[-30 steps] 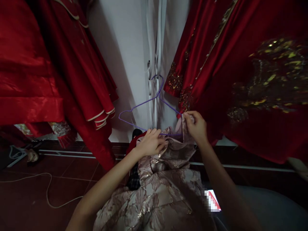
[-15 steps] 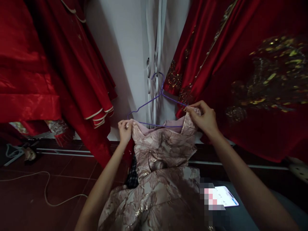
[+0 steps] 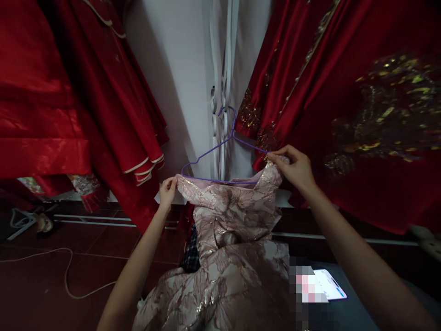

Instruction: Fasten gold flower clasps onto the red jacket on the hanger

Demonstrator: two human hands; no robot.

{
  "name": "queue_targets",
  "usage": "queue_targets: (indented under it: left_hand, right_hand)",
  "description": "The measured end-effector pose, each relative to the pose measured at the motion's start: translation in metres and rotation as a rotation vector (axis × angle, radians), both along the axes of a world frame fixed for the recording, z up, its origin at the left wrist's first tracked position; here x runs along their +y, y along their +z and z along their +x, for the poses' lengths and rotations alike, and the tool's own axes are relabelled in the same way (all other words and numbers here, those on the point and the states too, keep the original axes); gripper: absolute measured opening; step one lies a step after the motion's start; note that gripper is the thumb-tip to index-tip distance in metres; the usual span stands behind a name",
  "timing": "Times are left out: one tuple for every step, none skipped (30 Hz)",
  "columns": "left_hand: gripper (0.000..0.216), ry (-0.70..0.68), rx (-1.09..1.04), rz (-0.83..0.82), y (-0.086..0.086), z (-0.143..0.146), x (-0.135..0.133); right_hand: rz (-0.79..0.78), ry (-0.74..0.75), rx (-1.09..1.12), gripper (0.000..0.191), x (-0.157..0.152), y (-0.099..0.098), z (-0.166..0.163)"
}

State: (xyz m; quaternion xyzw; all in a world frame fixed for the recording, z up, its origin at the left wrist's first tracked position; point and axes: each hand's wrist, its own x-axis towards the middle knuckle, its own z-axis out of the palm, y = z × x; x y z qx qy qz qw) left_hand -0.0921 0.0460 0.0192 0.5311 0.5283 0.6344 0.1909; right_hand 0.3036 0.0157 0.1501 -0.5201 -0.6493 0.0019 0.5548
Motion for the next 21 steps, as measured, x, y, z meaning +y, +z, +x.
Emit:
queue_targets:
  left_hand:
    - [0.040,0.002,-0.006,0.015,0.004,0.001,0.001]
    - [0.040,-0.004,-0.011,0.036,0.010,0.002,0.001]
    - [0.040,-0.024,-0.010,0.060,0.017,0.003,0.003]
    - [0.039,-0.052,-0.004,0.084,0.025,0.004,0.004]
    - [0.038,-0.087,0.006,0.102,0.033,0.005,0.006]
    - [0.037,-0.119,0.018,0.111,0.041,0.006,0.008]
    - [0.036,-0.146,0.029,0.109,0.047,0.006,0.009]
    - [0.036,-0.165,0.038,0.097,0.052,0.006,0.009]
    - [0.036,-0.174,0.043,0.080,0.055,0.005,0.009]
    - [0.037,-0.173,0.044,0.060,0.055,0.004,0.008]
    - [0.037,-0.162,0.041,0.042,0.054,0.002,0.007]
    - [0.037,-0.144,0.033,0.027,0.051,0.000,0.004]
    - [0.038,-0.122,0.021,0.017,0.047,-0.002,0.002]
    - [0.038,-0.100,0.006,0.012,0.044,-0.004,0.000]
    - [0.038,-0.083,-0.007,0.011,0.041,-0.005,-0.002]
    - [0.038,-0.073,-0.016,0.014,0.040,-0.006,-0.002]
    - [0.038,-0.068,-0.020,0.023,0.041,-0.006,-0.003]
    - [0.038,-0.065,-0.018,0.038,0.044,-0.004,-0.002]
    - [0.038,-0.066,-0.012,0.059,0.049,0.000,-0.001]
    - [0.038,-0.072,0.003,0.083,0.057,0.005,0.000]
    - [0.038,-0.084,0.024,0.109,0.066,0.012,0.002]
  right_hand:
    - [-0.009,0.005,0.002,0.028,0.000,0.000,0.001]
    - [-0.014,0.011,0.004,0.028,0.000,0.000,0.001]
    - [-0.013,0.014,0.005,0.028,0.000,0.000,0.001]
    - [-0.008,0.012,0.005,0.028,0.000,0.000,0.001]
    - [-0.002,0.008,0.002,0.028,0.000,0.000,0.001]
    - [0.004,0.001,-0.003,0.027,0.000,0.000,0.001]
    - [0.008,-0.008,-0.008,0.027,0.000,0.000,0.001]
    - [0.011,-0.013,-0.010,0.028,0.000,0.000,0.001]
    - [0.011,-0.014,-0.011,0.027,0.000,0.000,0.001]
    - [0.009,-0.012,-0.009,0.027,0.000,0.000,0.001]
    - [0.009,-0.012,-0.006,0.027,0.000,0.001,0.001]
    - [0.009,-0.011,-0.001,0.027,0.000,0.001,0.001]
    - [0.007,-0.010,0.003,0.026,0.001,0.001,0.001]
    - [0.003,-0.008,0.004,0.026,0.002,0.000,0.002]
    - [0.000,-0.007,0.005,0.026,0.003,0.000,0.002]
    - [-0.004,-0.004,0.005,0.026,0.004,-0.001,0.002]
    - [-0.008,0.004,0.007,0.026,0.005,-0.001,0.003]
    - [-0.012,0.015,0.012,0.027,0.006,-0.003,0.002]
    - [-0.016,0.029,0.019,0.027,0.007,-0.004,0.002]
    - [-0.018,0.042,0.029,0.027,0.008,-0.005,0.002]
    - [-0.021,0.057,0.036,0.027,0.009,-0.007,0.001]
